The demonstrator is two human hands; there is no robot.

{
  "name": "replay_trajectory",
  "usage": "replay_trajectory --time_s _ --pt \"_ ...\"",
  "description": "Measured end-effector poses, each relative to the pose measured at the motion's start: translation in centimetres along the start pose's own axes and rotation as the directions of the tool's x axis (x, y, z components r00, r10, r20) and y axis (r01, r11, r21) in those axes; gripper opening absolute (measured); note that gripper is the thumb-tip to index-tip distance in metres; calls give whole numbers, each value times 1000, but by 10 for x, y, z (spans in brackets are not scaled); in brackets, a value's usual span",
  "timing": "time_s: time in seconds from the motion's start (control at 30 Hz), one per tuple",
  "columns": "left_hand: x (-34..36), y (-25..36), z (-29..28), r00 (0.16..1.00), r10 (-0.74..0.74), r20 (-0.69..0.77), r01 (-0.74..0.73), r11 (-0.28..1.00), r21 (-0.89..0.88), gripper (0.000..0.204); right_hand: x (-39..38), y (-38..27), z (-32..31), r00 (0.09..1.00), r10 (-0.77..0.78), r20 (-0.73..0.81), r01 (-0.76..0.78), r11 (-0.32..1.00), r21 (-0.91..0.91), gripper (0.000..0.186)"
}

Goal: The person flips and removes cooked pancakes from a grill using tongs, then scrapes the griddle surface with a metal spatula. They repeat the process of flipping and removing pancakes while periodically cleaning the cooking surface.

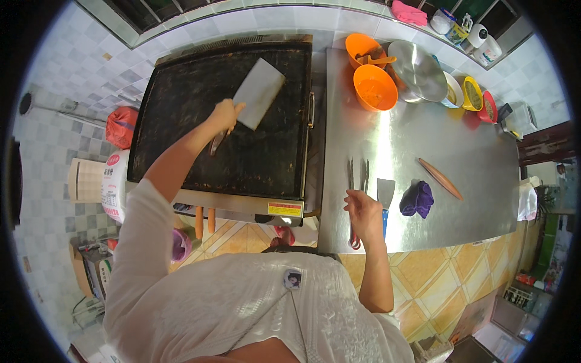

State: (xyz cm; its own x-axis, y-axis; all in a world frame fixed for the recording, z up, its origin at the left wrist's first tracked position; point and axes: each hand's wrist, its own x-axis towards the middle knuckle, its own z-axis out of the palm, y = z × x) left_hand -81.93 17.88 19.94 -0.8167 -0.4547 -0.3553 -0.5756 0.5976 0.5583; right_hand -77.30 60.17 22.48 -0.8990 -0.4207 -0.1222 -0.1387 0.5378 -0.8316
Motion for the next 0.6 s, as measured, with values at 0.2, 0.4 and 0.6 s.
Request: replay_trajectory --time_s 0.2,0.4,0.6 --pt "73 43 22 992 -123 -17 115 959 -259 46 -7 14 -1 999 32 1 -32 999 -8 19" --pt "48 84 47 991 -126 38 130 983 -130 46 -4 11 -4 1000 16 -9 -16 999 28 17" --pt "59 62 31 978 -204 -47 191 962 -197 48 -4 23 -17 999 -23 -36 23 1000 12 16"
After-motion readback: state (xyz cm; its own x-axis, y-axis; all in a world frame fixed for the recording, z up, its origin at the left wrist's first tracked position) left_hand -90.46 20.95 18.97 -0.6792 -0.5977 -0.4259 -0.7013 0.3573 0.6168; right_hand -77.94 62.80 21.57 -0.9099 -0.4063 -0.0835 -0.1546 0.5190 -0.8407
